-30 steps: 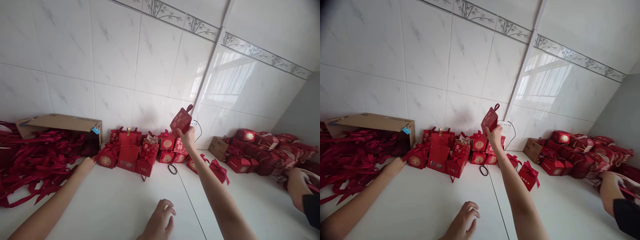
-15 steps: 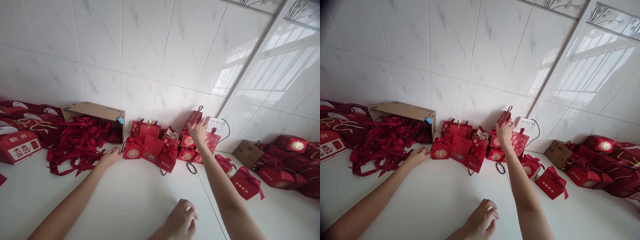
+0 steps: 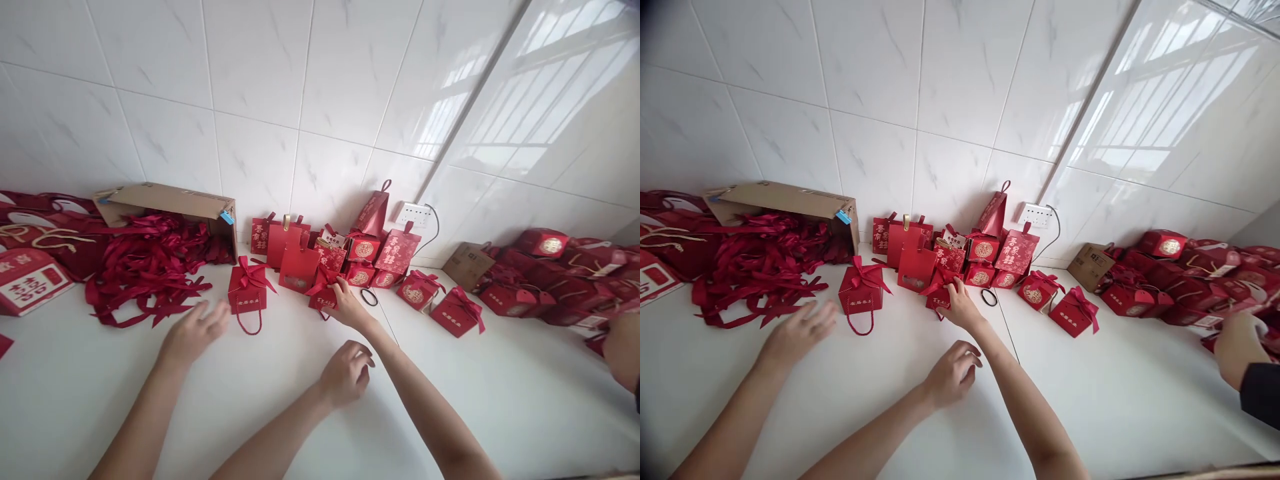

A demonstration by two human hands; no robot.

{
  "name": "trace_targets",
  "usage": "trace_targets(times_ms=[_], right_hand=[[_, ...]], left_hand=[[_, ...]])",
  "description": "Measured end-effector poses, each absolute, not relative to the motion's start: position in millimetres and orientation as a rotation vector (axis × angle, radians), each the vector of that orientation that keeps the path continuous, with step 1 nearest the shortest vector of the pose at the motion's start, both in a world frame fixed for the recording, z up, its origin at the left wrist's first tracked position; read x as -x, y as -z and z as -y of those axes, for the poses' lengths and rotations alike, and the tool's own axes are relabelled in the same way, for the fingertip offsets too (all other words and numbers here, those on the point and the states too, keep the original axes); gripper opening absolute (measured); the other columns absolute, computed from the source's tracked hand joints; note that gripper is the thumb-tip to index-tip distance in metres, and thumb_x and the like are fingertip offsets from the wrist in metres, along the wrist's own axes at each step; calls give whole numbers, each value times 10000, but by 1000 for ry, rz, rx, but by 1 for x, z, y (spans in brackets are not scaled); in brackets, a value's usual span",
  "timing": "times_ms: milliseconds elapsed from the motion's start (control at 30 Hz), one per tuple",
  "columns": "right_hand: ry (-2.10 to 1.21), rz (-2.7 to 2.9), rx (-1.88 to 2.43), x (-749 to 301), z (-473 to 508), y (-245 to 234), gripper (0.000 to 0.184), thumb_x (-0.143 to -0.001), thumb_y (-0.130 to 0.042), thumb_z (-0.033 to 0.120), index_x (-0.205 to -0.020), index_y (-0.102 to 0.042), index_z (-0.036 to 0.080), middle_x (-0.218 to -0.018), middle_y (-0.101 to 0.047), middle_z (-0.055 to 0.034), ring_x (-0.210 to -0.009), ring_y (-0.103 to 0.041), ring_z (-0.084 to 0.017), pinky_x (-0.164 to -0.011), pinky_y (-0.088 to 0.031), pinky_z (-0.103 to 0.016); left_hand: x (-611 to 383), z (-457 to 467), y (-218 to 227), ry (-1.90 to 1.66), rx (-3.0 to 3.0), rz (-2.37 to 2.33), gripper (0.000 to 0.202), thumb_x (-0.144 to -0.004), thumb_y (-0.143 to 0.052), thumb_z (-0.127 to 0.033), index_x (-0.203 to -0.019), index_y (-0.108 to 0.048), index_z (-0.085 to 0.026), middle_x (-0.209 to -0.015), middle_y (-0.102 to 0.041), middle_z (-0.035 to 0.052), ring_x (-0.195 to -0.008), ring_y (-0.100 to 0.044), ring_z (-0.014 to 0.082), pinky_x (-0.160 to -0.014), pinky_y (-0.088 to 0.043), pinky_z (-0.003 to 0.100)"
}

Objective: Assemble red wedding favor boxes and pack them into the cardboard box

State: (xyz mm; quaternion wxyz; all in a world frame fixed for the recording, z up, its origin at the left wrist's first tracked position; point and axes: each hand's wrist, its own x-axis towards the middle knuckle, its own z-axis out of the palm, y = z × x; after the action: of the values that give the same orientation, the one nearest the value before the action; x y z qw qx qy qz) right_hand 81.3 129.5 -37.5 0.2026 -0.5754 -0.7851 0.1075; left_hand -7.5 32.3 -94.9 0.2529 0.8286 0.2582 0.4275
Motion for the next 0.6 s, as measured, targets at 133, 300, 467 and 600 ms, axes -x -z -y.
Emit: trace_targets(times_ms=[133,300,467,600], right_hand=[[-381,2192,1501,-87,-100,31,399,-770,-540,92,-1167,-497,105,-1382,-351,-242,-1204,-505,-294,-965,-440,-454],[-592,2171,1294,-113,-51,21,285,-780,-412,22,-936,-593,178,-1312,-492,-121,-1178,-535,-194,-931,-484,-352],[-943,1575,1177,-130,5,28,197,-858,-498,254,-1051,-523,221,-1233,-541,-94,-1032,-638,-205,-851,-533,-388],[-849,1269,1430,-117,49,36,336,-860,-520,432,-1111,-484,211,-1170,-565,-115,-981,-645,-223,-826,-543,-418]], left_hand=[[28,-40,75,-1395,-2177,-760,163,-804,-403,-158,-795,-559,-205,-825,-601,70,-825,-576,190,-758,-511,350],[78,-45,48,-1707,-1895,-1046,134,-864,-380,-250,-823,-500,-207,-878,-553,72,-903,-542,210,-832,-461,387],[104,-42,46,-1248,-1557,-1227,350,-845,-435,-421,-1099,-515,-194,-1208,-557,97,-1144,-521,231,-973,-420,393],[103,-16,51,-932,-1589,-1153,439,-829,-478,-465,-1173,-498,-193,-1259,-545,102,-1169,-525,246,-989,-420,401]])
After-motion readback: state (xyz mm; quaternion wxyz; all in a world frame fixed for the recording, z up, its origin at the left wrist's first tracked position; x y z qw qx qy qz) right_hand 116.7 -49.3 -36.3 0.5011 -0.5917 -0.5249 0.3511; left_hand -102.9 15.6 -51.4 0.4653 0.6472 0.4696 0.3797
